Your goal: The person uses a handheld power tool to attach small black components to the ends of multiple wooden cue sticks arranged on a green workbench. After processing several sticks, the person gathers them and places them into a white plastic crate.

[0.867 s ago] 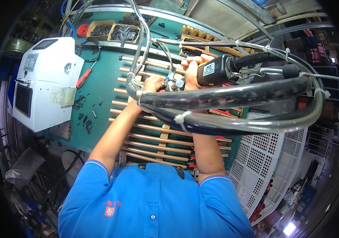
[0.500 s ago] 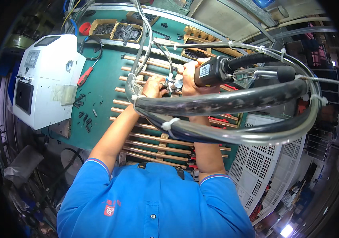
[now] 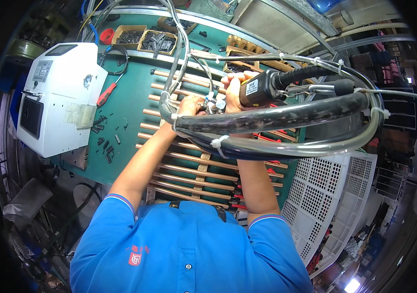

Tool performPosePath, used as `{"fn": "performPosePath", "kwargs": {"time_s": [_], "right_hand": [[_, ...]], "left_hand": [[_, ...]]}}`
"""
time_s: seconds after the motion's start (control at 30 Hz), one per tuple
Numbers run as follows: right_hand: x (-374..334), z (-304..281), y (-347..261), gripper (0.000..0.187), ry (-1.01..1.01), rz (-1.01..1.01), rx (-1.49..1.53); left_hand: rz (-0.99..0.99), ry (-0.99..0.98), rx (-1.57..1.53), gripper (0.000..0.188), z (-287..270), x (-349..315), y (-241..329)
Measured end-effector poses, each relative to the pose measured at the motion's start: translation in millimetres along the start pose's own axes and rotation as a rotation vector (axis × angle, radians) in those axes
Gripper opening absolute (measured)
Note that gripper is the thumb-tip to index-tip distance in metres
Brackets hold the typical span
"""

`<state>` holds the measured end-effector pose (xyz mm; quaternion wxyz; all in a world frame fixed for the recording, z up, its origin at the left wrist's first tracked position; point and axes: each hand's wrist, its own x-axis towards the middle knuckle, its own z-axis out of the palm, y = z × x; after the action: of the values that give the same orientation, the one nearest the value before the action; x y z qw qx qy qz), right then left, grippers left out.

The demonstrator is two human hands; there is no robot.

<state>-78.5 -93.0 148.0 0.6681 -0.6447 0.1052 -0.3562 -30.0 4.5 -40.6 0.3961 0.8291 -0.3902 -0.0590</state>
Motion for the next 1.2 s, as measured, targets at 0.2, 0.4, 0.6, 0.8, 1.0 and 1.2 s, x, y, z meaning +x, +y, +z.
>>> {"fn": "performPosePath", "kwargs": {"time_s": [0.2, 0.4, 0.6, 0.8, 1.0, 1.2], "right_hand": [[-1.5, -2.1, 3.6, 0.021, -0.051, 0.036, -0.018], [-3.3, -5.2, 10.9, 0.020, -0.152, 0.029, 0.018], [24.0, -11.8, -30.0, 0.029, 0.057, 0.006, 0.173], [49.6, -10.0, -83.2, 0.023, 0.084, -0.242, 0.000], [43.5, -22.2, -75.2, 0.020, 0.160, -0.134, 0.060], [35.6, -36.2, -50.2, 0.034, 0.054, -0.259, 0.041]], "left_hand": [[-0.011, 0.144, -0.078, 0.025, 5.2, -3.7, 2.2], [0.076, 0.180, -0.082, 0.021, 6.3, -5.7, -4.5], [-0.014, 0.077, -0.032, 0.021, 8.3, -4.6, -1.4], [0.069, 0.126, 0.008, 0.022, 6.5, -5.9, -0.6], [0.014, 0.154, 0.048, 0.021, 12.4, -8.1, 3.0], [-0.085, 0.046, 0.027, 0.021, 7.3, -5.2, 5.9]]}}
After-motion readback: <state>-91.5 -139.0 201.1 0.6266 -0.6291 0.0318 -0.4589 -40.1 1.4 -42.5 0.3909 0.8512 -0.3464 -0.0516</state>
